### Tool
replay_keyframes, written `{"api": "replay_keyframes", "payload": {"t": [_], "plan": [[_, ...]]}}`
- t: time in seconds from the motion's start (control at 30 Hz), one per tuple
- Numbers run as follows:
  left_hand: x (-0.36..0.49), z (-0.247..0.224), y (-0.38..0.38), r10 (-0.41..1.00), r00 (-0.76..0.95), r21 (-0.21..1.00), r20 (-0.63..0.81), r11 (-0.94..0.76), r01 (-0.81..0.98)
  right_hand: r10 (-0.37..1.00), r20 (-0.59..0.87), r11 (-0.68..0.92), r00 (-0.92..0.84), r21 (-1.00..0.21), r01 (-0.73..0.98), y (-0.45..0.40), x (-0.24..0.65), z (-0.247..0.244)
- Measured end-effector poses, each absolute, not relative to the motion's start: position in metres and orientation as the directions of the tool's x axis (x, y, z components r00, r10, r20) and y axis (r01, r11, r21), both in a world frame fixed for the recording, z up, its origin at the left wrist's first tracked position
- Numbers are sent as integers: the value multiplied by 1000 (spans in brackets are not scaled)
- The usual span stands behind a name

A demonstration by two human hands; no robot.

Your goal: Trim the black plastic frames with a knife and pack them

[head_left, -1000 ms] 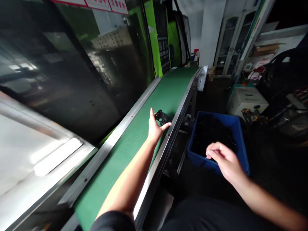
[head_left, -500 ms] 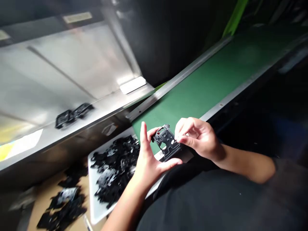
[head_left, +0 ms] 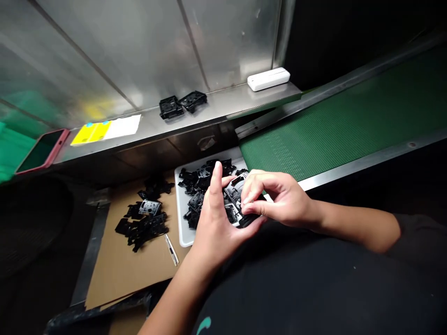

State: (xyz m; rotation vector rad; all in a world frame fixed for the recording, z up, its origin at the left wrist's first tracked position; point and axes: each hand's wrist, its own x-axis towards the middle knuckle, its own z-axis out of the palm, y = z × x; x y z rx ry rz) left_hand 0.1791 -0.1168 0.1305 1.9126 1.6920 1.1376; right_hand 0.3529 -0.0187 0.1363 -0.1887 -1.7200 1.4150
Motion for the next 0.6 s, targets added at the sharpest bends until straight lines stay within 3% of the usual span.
{"api": "replay_keyframes", "payload": {"t": [0.33,0.6], "plan": [[107,122,-148,941,-41,698,336,-220,682,617,454,317,-644,-891,-324,-48,280,130],[64,120,-160,931,48,612,362,-276,741,476,614,591,-630,-754,-287,-64,241,124]]}}
